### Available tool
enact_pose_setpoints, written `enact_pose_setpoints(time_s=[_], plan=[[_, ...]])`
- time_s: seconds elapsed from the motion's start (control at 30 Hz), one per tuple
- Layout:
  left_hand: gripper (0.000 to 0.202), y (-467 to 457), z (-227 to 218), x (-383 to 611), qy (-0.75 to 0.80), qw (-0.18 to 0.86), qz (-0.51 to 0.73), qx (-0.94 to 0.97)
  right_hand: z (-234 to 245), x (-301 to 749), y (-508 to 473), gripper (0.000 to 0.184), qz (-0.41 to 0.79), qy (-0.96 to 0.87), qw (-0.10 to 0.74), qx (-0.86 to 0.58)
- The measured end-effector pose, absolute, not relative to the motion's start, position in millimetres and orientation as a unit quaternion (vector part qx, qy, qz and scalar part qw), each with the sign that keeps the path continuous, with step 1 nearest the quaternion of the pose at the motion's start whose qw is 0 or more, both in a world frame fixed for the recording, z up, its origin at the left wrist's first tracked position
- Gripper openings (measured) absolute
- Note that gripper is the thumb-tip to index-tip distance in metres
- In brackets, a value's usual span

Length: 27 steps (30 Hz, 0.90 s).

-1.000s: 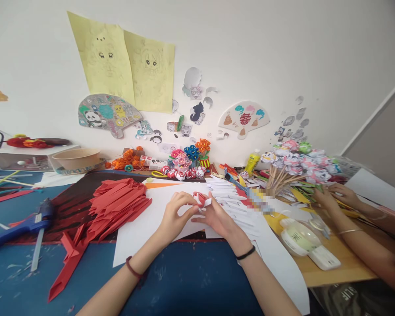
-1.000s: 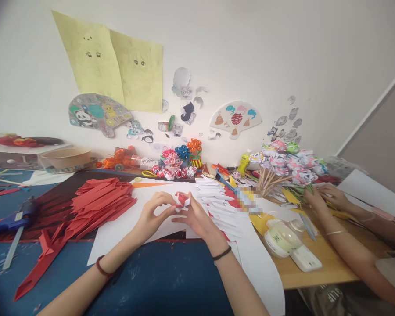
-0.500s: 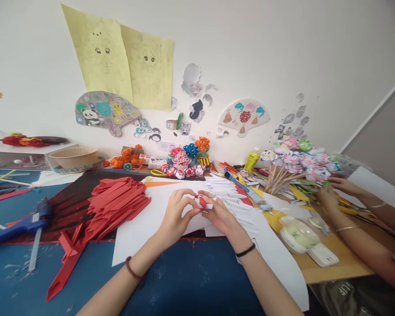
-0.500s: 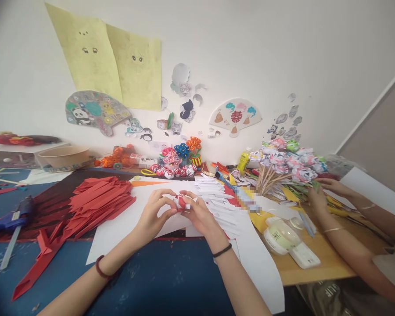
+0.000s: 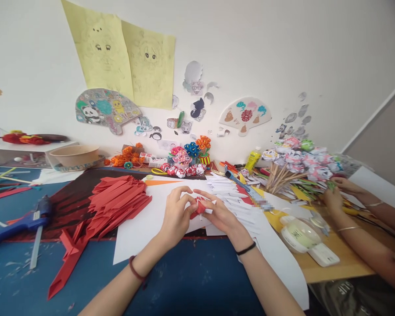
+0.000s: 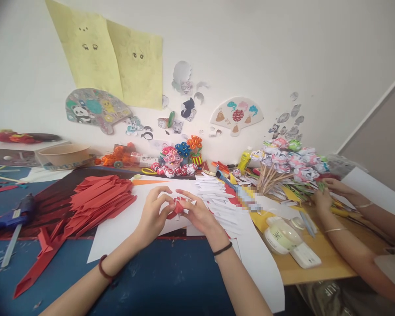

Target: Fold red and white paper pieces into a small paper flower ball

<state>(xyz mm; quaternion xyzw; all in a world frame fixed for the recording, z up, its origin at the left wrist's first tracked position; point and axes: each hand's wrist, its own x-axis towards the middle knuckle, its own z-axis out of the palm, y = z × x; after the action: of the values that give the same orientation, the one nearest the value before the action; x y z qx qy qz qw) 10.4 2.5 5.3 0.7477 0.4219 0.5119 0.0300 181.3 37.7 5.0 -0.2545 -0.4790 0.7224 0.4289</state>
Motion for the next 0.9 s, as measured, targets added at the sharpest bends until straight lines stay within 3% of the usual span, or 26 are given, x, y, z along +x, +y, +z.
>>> enact_pose_setpoints(time_s=[0.57, 0.9], plan=[[0.013, -6, 12, 16, 0.424, -0.004, 0.576, 0.699, 12, 176, 33, 0.054, 0.711, -0.485, 0.436, -0.262], [0.013, 4, 16, 7, 0.407, 0.118, 0.562, 0.711, 4, 175, 35, 0.051, 0.72, -0.452, 0.479, -0.218]])
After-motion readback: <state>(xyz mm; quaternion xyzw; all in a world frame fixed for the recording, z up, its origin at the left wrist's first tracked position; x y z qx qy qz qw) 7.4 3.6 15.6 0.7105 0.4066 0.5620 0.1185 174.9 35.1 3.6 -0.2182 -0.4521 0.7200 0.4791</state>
